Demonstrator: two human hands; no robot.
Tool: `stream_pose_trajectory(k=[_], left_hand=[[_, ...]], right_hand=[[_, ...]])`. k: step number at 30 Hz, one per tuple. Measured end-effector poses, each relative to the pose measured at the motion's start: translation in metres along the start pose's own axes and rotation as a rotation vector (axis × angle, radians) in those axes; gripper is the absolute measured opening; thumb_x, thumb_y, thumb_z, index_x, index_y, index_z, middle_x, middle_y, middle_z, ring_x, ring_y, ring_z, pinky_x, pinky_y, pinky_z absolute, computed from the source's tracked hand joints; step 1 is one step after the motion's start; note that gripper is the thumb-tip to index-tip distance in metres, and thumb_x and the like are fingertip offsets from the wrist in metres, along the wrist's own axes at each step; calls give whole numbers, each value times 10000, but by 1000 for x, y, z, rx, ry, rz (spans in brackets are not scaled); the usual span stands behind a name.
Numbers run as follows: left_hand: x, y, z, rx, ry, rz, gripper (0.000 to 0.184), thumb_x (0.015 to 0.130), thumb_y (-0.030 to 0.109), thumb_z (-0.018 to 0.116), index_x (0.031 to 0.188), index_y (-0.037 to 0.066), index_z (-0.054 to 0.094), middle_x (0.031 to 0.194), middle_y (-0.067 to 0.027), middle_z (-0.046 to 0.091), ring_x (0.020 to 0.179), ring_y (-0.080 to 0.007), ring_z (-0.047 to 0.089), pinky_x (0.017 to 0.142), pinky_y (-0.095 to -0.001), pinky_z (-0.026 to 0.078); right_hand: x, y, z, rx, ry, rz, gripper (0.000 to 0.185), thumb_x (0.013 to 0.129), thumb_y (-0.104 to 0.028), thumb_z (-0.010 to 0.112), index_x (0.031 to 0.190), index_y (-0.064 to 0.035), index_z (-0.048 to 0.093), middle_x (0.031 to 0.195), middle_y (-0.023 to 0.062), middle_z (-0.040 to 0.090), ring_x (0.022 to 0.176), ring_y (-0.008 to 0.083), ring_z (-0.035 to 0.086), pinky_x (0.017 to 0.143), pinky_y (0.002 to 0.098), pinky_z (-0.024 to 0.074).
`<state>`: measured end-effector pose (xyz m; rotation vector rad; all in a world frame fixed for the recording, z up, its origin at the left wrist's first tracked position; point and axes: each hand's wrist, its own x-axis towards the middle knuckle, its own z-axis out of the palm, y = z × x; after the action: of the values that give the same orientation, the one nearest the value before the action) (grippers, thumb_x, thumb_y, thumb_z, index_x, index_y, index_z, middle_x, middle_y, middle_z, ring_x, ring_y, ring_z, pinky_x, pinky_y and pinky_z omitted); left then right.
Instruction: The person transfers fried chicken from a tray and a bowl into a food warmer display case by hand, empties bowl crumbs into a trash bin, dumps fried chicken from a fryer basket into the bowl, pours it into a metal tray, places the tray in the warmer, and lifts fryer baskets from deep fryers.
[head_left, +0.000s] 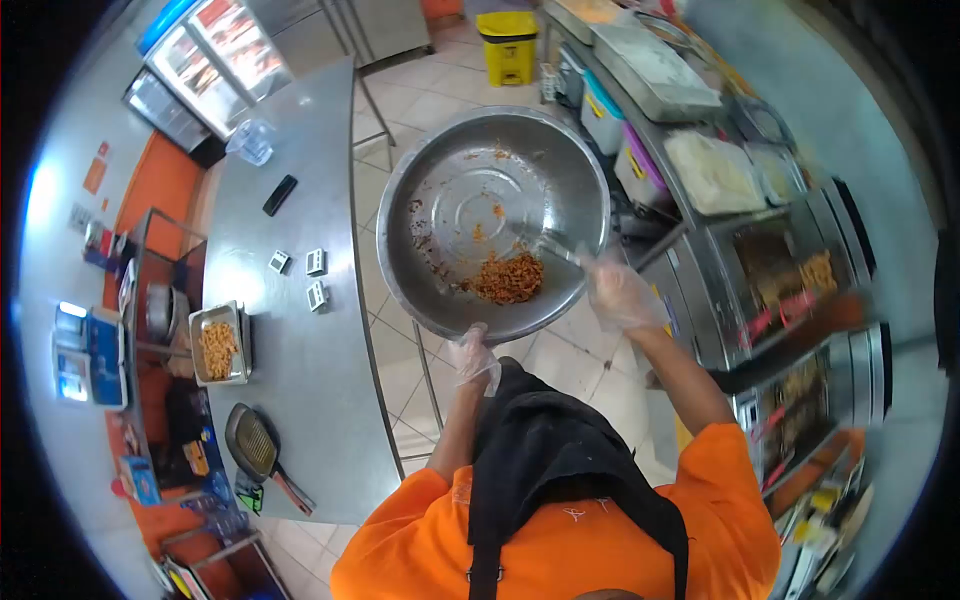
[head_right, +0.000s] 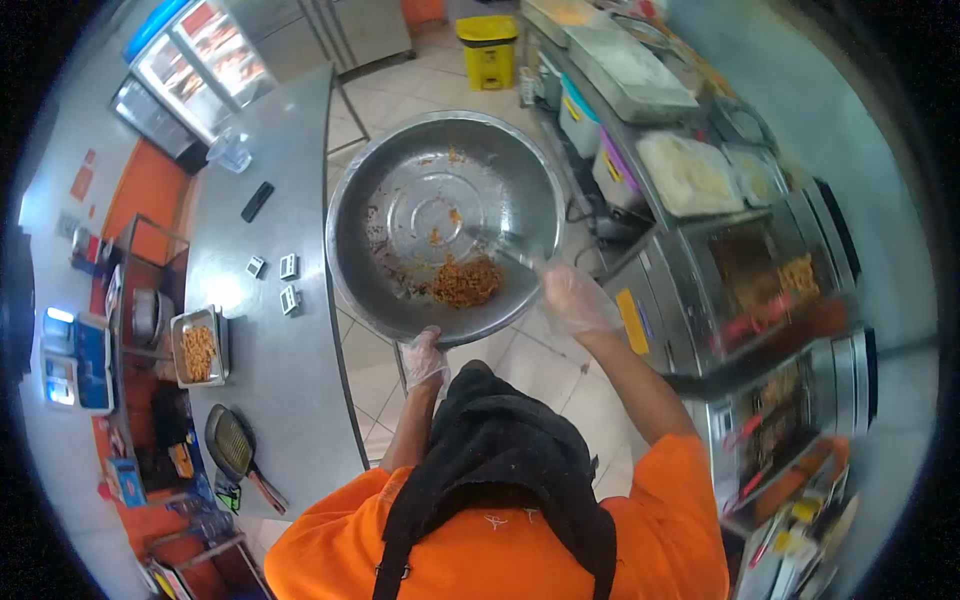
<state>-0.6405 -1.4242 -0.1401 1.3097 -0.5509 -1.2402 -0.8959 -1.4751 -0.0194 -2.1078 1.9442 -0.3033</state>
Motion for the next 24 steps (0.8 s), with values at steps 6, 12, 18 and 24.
stream_pose_trajectory(k=[6,12,18,24], left_hand=[[141,-5,37,40,-23,124,192,760,55,605,943,-2,626,892,-89,660,891,-210,618,830,-337,485],[298,29,129,-225,38,12,336,752,-38,579,1080,28,547,946,-66,593,880,-205,598,824,-350,505],[444,48,216,-87,-66,-67,377,758,-26,593,1122,39,518,954,-72,582,872,-204,599,800,-371,520],[595,45,338,67,-57,0,170,770,109,603,888,-7,641,866,-81,644,832,-205,609,774,-345,489]], right_hand=[[172,-1,-33,104,22,-6,466,852,-93,498,1298,-215,553,1037,191,632,931,385,629,804,485,500],[353,50,-10,-28,-136,-258,396,884,-104,497,1267,-161,581,1011,204,635,905,393,630,805,471,505],[519,84,-53,80,181,-122,266,934,-169,447,1099,-121,650,877,184,631,813,374,639,670,458,514],[671,176,-44,5,-29,-204,246,876,-127,515,1066,-131,672,888,171,624,830,370,632,719,476,503]])
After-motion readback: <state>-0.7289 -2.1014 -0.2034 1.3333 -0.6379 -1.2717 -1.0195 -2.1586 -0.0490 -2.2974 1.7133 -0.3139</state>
